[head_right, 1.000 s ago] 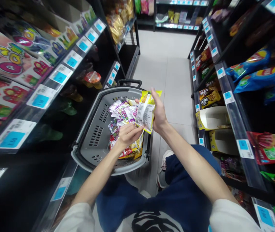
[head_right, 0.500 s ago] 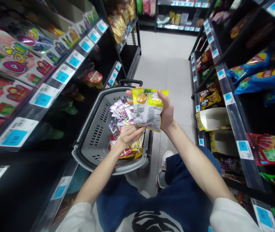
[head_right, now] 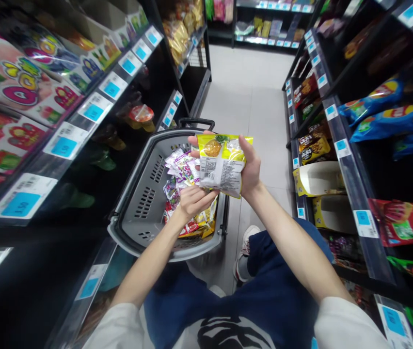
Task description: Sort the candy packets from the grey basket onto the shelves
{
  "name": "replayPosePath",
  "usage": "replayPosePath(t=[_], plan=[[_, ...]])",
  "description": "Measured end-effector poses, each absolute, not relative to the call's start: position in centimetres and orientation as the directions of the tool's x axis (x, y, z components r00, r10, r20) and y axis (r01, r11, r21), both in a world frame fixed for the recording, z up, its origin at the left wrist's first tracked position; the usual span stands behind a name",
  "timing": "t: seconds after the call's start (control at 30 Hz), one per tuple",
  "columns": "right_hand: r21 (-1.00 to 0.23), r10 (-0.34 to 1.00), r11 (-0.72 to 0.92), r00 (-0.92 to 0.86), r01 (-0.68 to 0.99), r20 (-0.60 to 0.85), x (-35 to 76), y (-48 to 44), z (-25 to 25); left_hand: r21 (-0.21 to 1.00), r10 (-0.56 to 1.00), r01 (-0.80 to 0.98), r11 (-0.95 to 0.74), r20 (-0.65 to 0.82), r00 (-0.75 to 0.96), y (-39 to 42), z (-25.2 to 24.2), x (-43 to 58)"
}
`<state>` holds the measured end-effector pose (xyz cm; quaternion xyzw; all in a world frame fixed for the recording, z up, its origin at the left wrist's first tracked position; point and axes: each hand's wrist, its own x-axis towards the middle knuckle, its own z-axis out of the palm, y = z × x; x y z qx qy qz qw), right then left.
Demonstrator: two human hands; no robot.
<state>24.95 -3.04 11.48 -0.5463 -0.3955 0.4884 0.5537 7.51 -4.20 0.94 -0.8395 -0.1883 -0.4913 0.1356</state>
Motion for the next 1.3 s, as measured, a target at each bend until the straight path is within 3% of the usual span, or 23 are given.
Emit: replayPosePath(t=[0.4,0.73,1.1,1.3], plan=[[-0.994,0.962,-0.109,0.250,-0.013,-0.109,24.6,-3.1,12.3,-0.054,0.174,0.460,-0.886,0.881,0.439,-4.2,1.3,7.5],[-0.990,0.965,-0.066,0.245,-0.127,-0.096,24.3,-3.1,12.3,-0.001,0.203,0.426,-0.905,0.879,0.432,-4.2,1.5,7.3],[-0.996,0.966,-0.081,0.246,0.022,-0.074,24.6,-3.0,12.0,-0.042,0.174,0.429,-0.902,0.874,0.453,-4.2,1.5,7.2],[-0.997,0.971,-0.069,0.229,-0.029,-0.073,24.5,-3.1,12.6,-0.033,0.185,0.434,-0.900,0.874,0.450,-4.2,1.3,7.3]])
